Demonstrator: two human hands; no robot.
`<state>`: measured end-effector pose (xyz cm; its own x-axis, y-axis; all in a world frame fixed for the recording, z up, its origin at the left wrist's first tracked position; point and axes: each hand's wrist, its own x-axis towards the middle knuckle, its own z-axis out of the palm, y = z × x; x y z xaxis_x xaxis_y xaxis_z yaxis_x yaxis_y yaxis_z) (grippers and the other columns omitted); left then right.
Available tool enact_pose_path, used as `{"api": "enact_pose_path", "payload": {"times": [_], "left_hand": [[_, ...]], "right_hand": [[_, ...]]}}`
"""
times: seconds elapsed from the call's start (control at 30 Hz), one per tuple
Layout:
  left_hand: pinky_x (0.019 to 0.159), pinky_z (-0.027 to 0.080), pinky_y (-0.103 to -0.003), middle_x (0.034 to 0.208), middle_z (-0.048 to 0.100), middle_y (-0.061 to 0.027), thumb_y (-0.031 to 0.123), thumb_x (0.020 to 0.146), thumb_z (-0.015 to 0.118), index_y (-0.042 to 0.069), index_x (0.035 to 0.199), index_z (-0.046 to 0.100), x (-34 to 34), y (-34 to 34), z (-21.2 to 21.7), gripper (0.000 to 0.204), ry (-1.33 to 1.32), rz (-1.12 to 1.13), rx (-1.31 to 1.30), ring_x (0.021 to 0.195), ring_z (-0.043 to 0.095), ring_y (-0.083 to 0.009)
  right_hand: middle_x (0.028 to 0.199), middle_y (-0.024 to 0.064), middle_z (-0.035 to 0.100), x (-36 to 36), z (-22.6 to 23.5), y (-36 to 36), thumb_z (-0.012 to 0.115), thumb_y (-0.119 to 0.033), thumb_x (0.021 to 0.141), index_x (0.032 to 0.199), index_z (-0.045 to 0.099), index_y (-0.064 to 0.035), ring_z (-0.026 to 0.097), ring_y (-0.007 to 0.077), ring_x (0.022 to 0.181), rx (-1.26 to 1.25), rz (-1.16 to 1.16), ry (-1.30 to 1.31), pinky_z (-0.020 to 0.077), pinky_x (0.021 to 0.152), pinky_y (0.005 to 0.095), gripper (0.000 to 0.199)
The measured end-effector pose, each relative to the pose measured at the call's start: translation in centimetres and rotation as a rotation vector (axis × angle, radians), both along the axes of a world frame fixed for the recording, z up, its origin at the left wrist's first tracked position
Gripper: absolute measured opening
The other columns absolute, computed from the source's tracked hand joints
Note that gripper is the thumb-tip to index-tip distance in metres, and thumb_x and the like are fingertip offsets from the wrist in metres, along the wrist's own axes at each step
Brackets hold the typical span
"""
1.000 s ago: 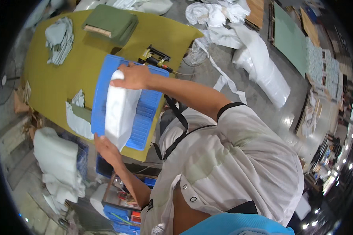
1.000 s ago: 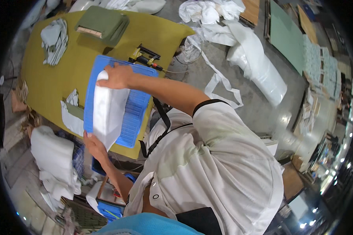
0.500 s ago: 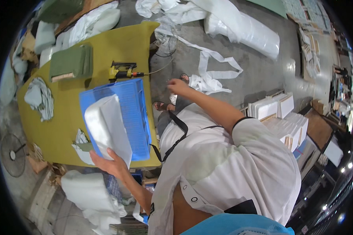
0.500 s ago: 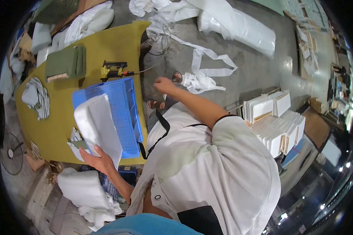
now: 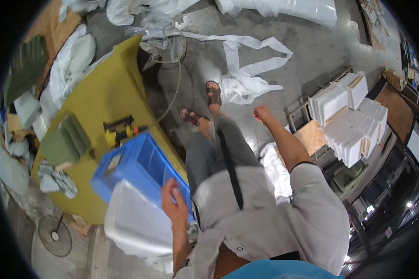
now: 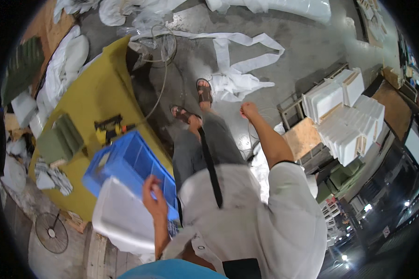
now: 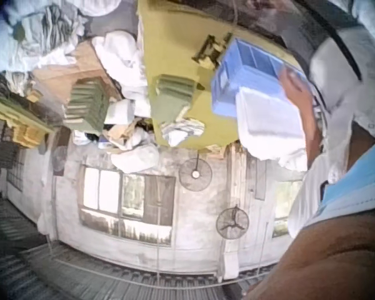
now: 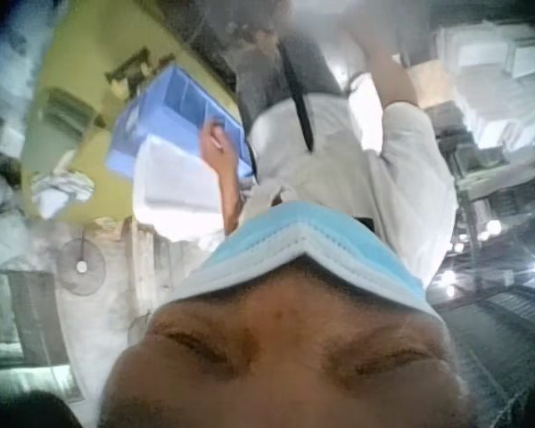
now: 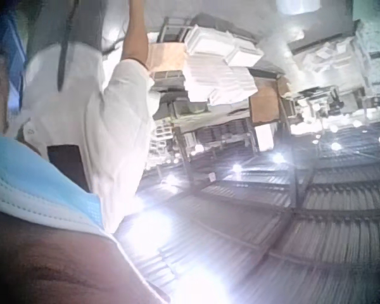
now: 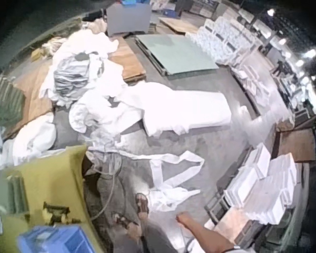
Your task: Fitting green fabric covers onto foam pads and securing them to wooden bases using a pneumatic stapler.
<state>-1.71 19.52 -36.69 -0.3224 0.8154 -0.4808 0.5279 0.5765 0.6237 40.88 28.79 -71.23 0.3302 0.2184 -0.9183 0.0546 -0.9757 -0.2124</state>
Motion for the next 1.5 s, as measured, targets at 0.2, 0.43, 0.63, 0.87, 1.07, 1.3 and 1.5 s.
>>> {"api": "enact_pose_path", "payload": {"times": [0.2,0.43,0.63,0.87,1.07,1.3,1.5], "left_hand": [[0.084,0.053,-0.038,0.103,0.069,-0.0152,0.009,0.098,0.053,0.003,0.119,0.064,3.1,-1.5,-17.4,0.024,-0.161,-0.172,-0.352,0.093,0.068,-0.0306],[0.084,0.054,-0.039,0.107,0.070,-0.0152,0.010,0.098,0.053,0.004,0.120,0.064,1.3,-3.2,-23.2,0.025,-0.200,0.141,-0.690,0.091,0.071,-0.0273],[0.083,0.054,-0.038,0.109,0.068,-0.0157,0.011,0.099,0.053,0.003,0.123,0.063,2.0,-2.4,-19.6,0.027,-0.190,0.010,-0.573,0.093,0.070,-0.0291],[0.091,0.050,-0.045,0.111,0.066,-0.0212,0.013,0.097,0.055,0.002,0.121,0.062,2.6,-1.3,-9.5,0.028,-0.262,-0.033,-0.298,0.106,0.063,-0.0404],[0.088,0.053,-0.042,0.117,0.066,-0.0187,0.013,0.097,0.056,0.004,0.128,0.060,0.2,1.0,-3.6,0.032,-0.231,-0.091,0.029,0.107,0.065,-0.0355],[0.113,0.036,-0.036,0.150,0.047,-0.0147,0.014,0.094,0.059,0.002,0.147,0.044,-1.1,4.2,4.7,0.057,-0.916,-0.148,0.248,0.135,0.049,-0.0255],[0.106,0.039,-0.035,0.130,0.059,-0.0120,0.017,0.087,0.071,0.000,0.125,0.059,-6.1,2.3,10.9,0.044,-0.857,-0.420,0.156,0.123,0.054,-0.0258]], "right_hand": [[0.105,0.0140,0.072,1.2,-23.3,5.1,0.064,-0.018,0.082,0.123,0.065,-0.0004,0.067,0.0264,0.094,0.171,0.481,-0.263,0.0533,0.085,0.0366,0.045],[0.137,0.0249,0.058,-1.1,-38.3,12.6,0.074,-0.030,0.076,0.127,0.065,0.0004,0.055,0.0297,0.129,0.059,0.588,-0.059,0.0408,0.109,0.0344,0.060],[0.125,0.0147,0.066,-8.8,-23.7,10.6,0.071,-0.022,0.086,0.119,0.068,-0.0069,0.061,0.0312,0.119,0.375,1.031,0.085,0.0434,0.106,0.0376,0.036],[0.118,0.0059,0.066,-11.1,7.7,10.3,0.069,-0.009,0.089,0.122,0.062,-0.0053,0.061,0.0145,0.106,0.280,0.646,0.461,0.0483,0.094,0.0324,0.035],[0.123,0.0069,0.065,-14.0,29.8,11.0,0.067,-0.002,0.087,0.133,0.056,-0.0025,0.061,0.0143,0.112,0.107,0.366,1.028,0.0463,0.100,0.0301,0.047],[0.120,0.0053,0.068,-21.6,46.3,7.1,0.069,-0.031,0.095,0.135,0.059,-0.0043,0.060,0.0127,0.113,0.341,1.013,1.234,0.0452,0.099,0.0311,0.049],[0.112,0.0046,0.071,-25.4,54.6,6.4,0.060,-0.007,0.092,0.129,0.061,-0.0030,0.063,0.0123,0.103,0.473,1.025,1.232,0.0488,0.090,0.0281,0.038]]}}
